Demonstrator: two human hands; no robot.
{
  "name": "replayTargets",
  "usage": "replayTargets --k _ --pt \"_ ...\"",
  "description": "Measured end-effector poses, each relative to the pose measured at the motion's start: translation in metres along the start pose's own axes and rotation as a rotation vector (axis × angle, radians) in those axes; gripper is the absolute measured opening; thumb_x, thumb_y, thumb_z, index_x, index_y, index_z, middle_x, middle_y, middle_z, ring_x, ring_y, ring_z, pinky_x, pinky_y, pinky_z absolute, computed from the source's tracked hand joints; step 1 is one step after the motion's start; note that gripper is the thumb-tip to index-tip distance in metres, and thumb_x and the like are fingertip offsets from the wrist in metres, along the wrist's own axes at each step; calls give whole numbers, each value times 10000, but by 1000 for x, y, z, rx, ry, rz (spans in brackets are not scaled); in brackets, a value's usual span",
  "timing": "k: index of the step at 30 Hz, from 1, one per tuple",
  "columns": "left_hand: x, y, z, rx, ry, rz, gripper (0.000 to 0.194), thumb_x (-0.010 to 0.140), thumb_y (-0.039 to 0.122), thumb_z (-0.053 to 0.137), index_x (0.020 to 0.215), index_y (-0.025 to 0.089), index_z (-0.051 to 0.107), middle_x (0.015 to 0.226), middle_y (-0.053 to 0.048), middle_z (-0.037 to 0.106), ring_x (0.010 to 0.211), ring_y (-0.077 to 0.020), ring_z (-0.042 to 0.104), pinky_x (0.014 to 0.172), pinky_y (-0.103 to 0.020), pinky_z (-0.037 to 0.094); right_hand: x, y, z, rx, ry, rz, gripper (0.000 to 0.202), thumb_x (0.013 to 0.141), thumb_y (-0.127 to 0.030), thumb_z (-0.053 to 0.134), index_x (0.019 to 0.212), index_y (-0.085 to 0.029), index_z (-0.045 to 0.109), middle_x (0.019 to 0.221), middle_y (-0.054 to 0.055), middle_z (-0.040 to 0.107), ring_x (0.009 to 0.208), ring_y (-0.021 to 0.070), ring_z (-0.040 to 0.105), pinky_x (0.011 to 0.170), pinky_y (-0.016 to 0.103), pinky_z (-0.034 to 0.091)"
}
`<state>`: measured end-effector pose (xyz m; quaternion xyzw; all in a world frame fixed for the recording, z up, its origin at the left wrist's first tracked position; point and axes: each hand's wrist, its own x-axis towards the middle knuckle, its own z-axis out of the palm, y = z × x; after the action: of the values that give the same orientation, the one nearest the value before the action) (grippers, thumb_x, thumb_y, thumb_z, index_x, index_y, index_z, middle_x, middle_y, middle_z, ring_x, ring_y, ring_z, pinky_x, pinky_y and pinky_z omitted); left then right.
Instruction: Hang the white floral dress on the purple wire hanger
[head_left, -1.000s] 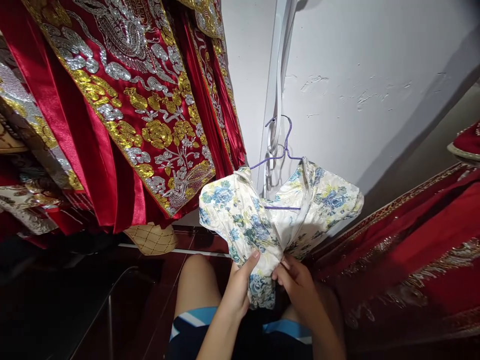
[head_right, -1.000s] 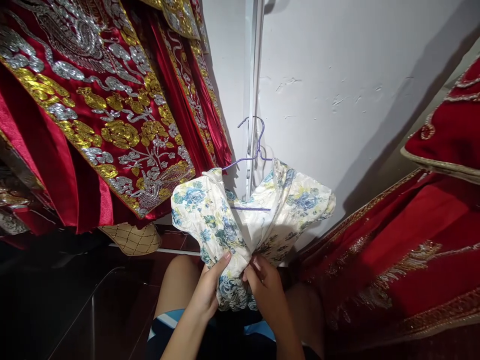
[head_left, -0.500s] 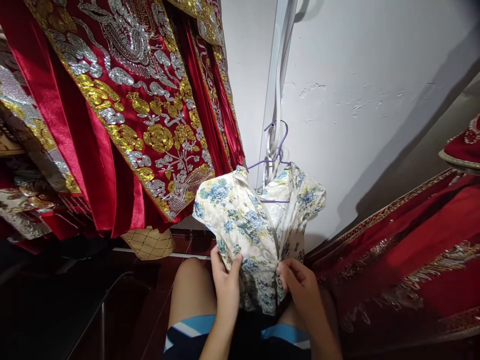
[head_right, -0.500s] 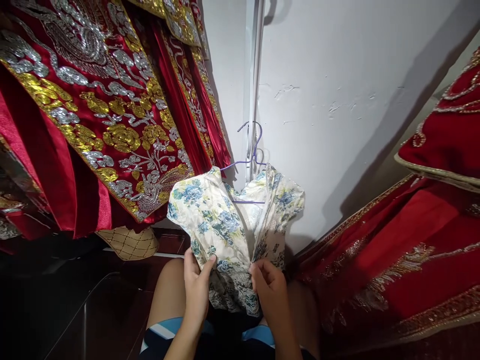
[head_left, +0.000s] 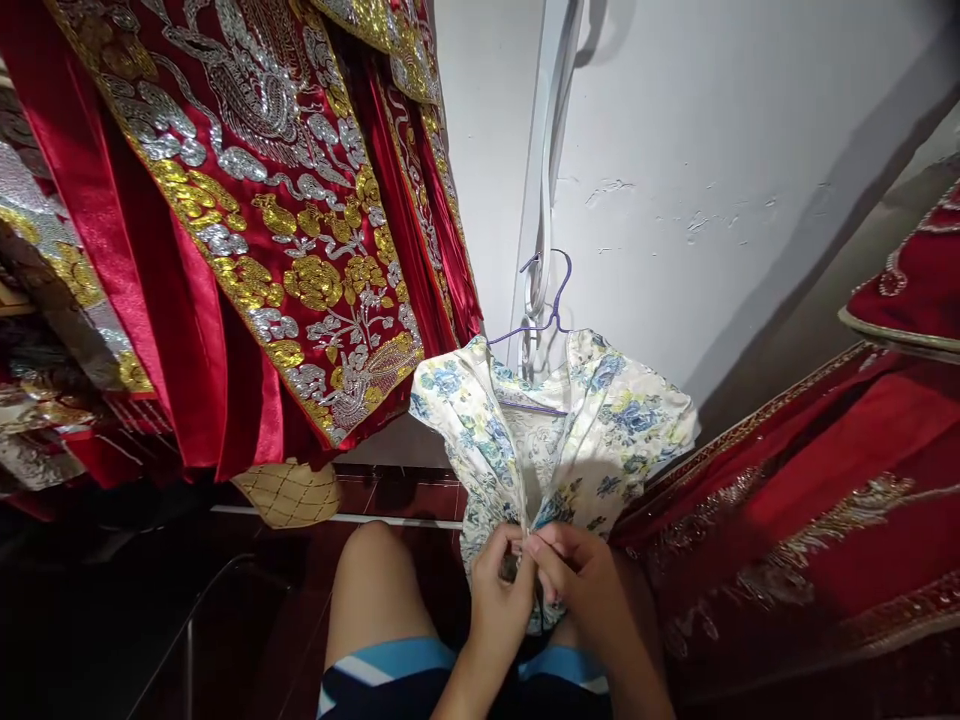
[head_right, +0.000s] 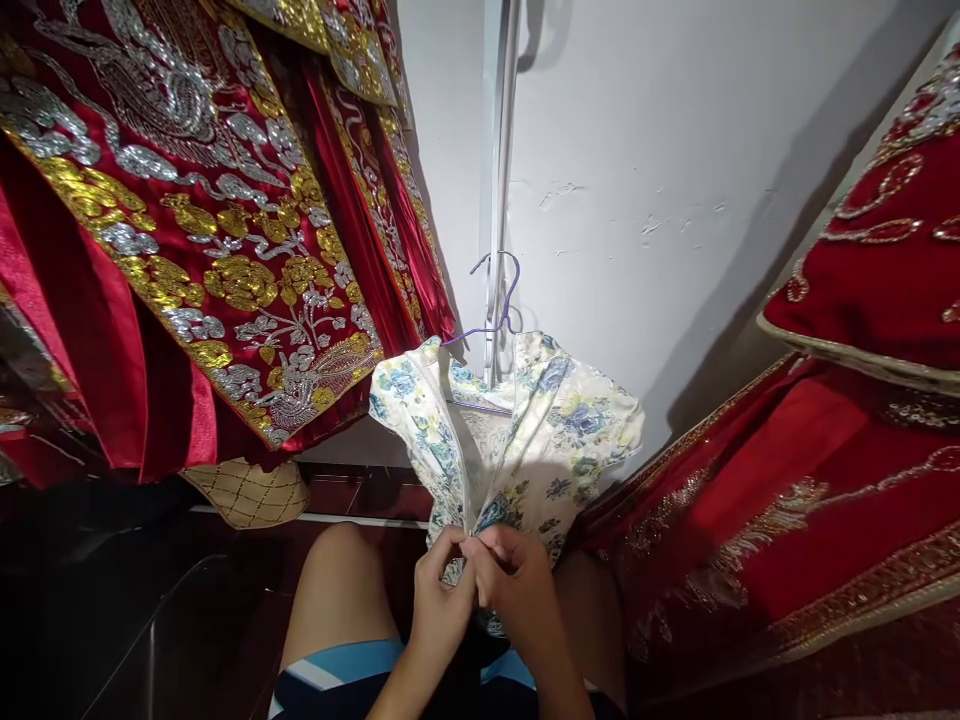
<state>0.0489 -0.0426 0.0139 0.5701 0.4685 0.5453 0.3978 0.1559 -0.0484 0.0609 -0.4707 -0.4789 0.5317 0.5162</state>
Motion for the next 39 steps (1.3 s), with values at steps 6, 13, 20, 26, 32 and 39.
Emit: replayTargets --k 6,13,20,26,32,39 --pt "-10 -10 5 128 -168 30 338 949 376 524 677 192 442 637 10 452 618 -135 454 592 -245 309 34 -39 -3 271 328 -105 299 707 -433 787 675 -151 694 403 -71 392 403 69 287 424 235 204" --pt "-19 -39 18 161 -252 30 340 955 358 491 673 197 390 617 11 411 604 -142 439 575 -267 262 101 -119 -21 344 194 -239 323 656 -382 837 757 -102 712 411 -91 372 393 44 277 387 210 165" --pt "-1 -22 -2 216 -313 77 270 967 336 509 755 178 565 723 -23 563 703 -163 531 660 -260 372 103 -129 -10 281 181 -313 294 738 -391 790 784 -113 708 427 -68 434 402 49 310 387 194 210" --pt "74 67 -25 79 -201 410 338 1008 290 469 1324 205 554 1053 -95 674 961 -202 627 878 -327 475 88 -121 -13 229 170 -364 206 834 -347 721 784 -151 679 434 -68 447 410 55 320 413 194 229" --pt "137 128 -24 266 -276 552 286 1008 279 470 1259 232 600 1070 -54 701 939 -193 646 853 -303 470 86 -122 -17 106 186 -488 214 878 -319 664 732 -164 642 430 -57 453 419 67 336 432 202 251" --pt "146 143 -16 310 -257 681 295 997 259 493 1284 213 546 1053 -60 693 912 -181 641 837 -290 466 87 -121 -21 53 193 -509 220 879 -321 659 721 -177 613 442 -61 454 412 70 330 418 203 248"
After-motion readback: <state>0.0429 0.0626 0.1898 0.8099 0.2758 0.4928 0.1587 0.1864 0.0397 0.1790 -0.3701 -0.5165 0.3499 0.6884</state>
